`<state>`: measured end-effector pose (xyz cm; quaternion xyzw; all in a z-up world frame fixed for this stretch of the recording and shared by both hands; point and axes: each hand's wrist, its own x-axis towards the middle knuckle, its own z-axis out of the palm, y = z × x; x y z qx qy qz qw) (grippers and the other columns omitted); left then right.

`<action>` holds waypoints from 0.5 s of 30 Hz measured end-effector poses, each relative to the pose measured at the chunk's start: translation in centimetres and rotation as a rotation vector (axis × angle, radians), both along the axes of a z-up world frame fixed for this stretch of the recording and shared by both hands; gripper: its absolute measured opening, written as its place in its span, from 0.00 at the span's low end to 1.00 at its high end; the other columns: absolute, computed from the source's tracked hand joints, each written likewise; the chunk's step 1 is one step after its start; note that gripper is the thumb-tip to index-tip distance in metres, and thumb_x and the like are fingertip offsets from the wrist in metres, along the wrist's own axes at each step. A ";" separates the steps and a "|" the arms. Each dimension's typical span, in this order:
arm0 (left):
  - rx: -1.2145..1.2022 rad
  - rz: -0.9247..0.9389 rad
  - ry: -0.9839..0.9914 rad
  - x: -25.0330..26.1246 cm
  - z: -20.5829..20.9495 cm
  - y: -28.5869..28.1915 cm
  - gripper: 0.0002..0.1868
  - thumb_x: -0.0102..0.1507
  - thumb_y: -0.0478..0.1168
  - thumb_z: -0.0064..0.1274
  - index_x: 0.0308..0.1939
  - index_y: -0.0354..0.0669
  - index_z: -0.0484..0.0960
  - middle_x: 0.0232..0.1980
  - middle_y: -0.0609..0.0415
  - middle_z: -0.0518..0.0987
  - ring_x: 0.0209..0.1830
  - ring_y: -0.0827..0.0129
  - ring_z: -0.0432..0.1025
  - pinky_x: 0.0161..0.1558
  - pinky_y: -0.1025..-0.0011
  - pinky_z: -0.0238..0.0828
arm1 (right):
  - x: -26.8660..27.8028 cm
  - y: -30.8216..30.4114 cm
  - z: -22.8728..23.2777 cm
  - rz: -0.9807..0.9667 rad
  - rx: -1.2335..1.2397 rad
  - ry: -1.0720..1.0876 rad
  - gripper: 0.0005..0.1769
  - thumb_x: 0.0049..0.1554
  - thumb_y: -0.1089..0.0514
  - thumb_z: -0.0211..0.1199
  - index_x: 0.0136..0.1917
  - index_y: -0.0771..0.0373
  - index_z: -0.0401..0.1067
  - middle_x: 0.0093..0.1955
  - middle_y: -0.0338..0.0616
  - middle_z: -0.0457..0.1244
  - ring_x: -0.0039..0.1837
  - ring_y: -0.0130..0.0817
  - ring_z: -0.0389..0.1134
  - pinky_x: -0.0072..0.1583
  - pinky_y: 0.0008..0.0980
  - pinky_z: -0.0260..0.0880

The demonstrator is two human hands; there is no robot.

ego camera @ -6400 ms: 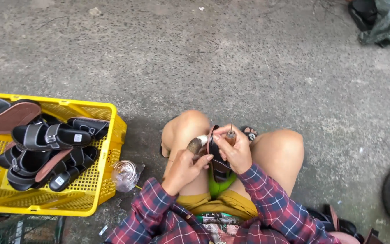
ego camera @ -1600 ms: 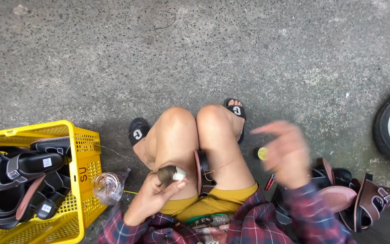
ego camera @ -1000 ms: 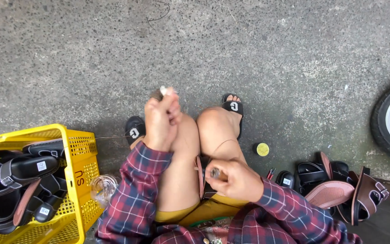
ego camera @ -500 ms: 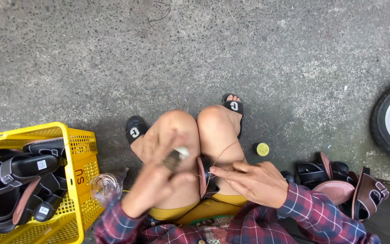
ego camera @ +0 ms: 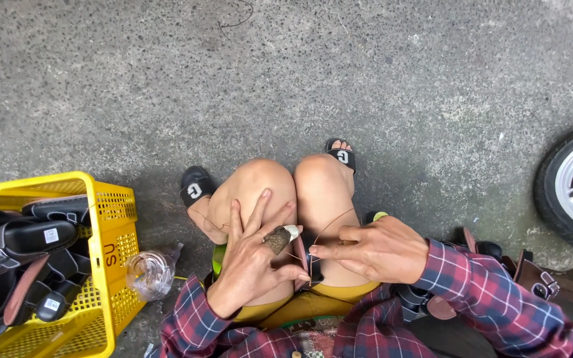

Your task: Hand-stitching the sole of a sandal using a needle and thread while sitting on the floor.

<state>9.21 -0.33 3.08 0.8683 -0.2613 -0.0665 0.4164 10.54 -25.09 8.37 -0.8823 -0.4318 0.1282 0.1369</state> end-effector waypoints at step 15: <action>-0.299 0.103 -0.044 -3.0 2.5 2.1 0.07 0.53 0.36 0.57 0.29 0.33 0.80 0.45 0.54 0.78 0.54 0.59 0.70 0.64 0.57 0.59 | -2.2 2.7 0.6 -0.411 0.233 0.158 0.12 0.48 0.56 0.63 0.48 0.53 0.78 0.41 0.30 0.69 0.27 0.28 0.64 0.30 0.25 0.64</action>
